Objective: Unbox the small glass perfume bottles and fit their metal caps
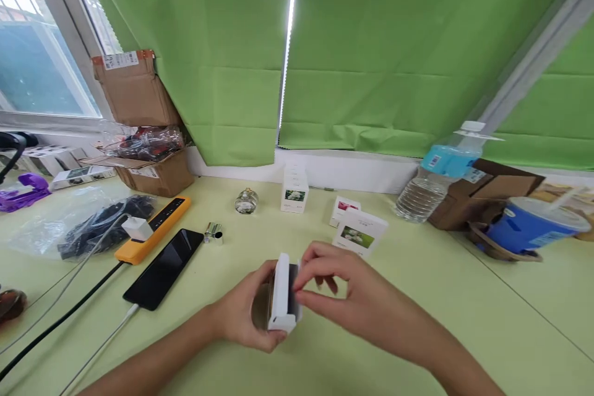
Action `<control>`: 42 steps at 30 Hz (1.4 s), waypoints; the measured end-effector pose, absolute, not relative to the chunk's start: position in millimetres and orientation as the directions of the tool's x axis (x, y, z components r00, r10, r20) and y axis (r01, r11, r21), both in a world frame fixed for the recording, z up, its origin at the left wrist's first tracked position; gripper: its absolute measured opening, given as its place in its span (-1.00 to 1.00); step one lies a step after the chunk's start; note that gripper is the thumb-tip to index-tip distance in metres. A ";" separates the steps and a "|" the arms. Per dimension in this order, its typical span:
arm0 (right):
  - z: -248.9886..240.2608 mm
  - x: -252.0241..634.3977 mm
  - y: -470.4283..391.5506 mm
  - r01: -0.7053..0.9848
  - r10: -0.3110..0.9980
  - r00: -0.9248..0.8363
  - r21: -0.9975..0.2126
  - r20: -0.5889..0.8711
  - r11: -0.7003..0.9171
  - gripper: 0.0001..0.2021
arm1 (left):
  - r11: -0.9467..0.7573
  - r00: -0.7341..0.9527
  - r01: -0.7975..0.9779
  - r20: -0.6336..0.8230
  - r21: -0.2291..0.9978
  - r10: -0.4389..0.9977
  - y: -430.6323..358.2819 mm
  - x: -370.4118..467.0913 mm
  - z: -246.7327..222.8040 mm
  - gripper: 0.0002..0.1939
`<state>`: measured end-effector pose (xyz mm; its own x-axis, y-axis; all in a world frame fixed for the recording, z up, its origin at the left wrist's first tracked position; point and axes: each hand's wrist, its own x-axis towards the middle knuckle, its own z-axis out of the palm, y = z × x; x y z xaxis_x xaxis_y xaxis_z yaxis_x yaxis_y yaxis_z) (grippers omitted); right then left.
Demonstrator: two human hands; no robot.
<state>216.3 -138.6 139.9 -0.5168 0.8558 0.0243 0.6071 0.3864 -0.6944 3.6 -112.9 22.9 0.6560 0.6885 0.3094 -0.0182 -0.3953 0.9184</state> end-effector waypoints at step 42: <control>125.9 171.3 -116.9 0.791 0.795 -0.606 -0.130 -0.024 0.598 -0.97 | -0.441 0.619 0.065 0.310 0.895 0.721 -117.3 4.1 25.2 -0.17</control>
